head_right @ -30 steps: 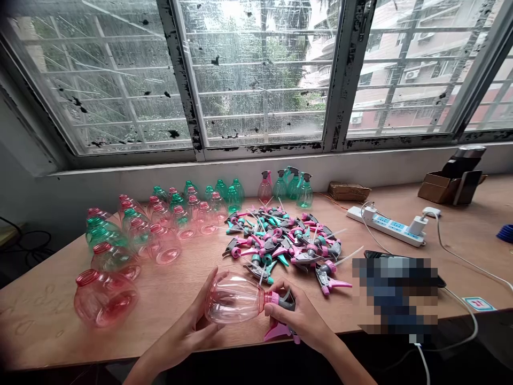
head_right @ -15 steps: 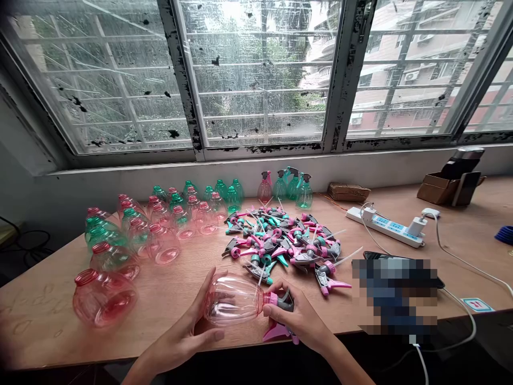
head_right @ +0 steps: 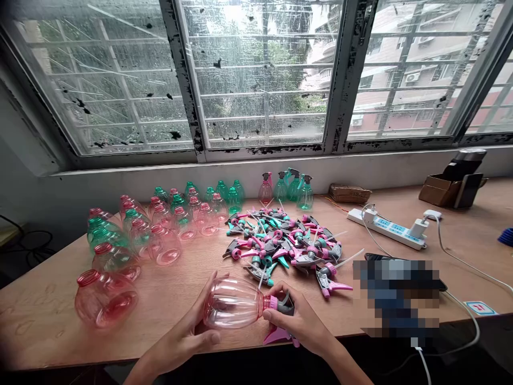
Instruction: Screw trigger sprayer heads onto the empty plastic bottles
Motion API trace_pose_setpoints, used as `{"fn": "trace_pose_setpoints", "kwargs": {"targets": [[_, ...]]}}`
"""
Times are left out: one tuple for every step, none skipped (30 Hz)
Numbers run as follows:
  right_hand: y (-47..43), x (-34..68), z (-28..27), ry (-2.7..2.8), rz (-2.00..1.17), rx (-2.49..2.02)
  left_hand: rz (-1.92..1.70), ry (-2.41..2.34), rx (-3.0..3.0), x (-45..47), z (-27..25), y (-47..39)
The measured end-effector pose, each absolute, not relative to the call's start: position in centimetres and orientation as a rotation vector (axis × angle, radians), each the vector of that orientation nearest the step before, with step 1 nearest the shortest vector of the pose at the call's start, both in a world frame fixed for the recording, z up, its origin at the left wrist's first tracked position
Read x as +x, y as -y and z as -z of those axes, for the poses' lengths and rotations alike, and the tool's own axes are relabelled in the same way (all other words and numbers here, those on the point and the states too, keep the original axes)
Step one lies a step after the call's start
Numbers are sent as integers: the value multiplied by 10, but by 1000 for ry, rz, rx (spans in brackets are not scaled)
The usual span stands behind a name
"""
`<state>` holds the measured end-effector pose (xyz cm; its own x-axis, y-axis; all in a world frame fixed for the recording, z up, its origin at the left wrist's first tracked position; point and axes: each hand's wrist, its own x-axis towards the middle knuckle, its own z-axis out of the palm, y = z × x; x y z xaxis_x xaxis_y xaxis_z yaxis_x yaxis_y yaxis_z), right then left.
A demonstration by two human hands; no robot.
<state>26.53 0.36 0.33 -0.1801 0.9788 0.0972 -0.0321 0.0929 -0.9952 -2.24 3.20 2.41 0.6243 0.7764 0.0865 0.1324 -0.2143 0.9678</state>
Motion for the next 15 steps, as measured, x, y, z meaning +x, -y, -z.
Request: {"fn": "trace_pose_setpoints", "kwargs": {"targets": [[-4,265,-4,1375,-1277,-1029,-704,-750,1701,-22,-24,-32],[-4,265,-4,1370,-1284,-1029,-701,-757,1697,-22,-25,-32],[-3,265,-5,1353,-1296,-1030,-701,-765,1698,-22,-26,-32],[-3,265,-5,1334,-1309,-1031,-700,-768,1701,-21,-26,-31],[-3,265,-6,1316,-1321,-1029,-695,-763,1703,-20,-27,-31],[-3,265,-6,1305,-1334,-1024,-694,-750,1702,-19,-28,-31],[-3,265,-6,1300,-1345,-1018,-695,-732,1698,-18,-29,-32],[-3,265,-6,1303,-1352,-1011,-693,-716,1694,-17,-29,-32],[-3,265,-5,1309,-1352,-1006,-691,-708,1688,-17,-28,-32],[-3,265,-5,1318,-1343,-1006,-690,-708,1685,-17,-27,-33],[-3,266,-4,1329,-1326,-1012,-695,-717,1684,-18,-26,-33],[-3,266,-4,1339,-1308,-1019,-703,-731,1684,-19,-24,-33],[-3,266,-4,1347,-1295,-1023,-709,-744,1680,-21,-22,-34],[-3,266,-3,1355,-1291,-1025,-711,-756,1676,-22,-20,-34],[-3,266,-3,1360,-1296,-1028,-711,-765,1671,-23,-19,-34]]}}
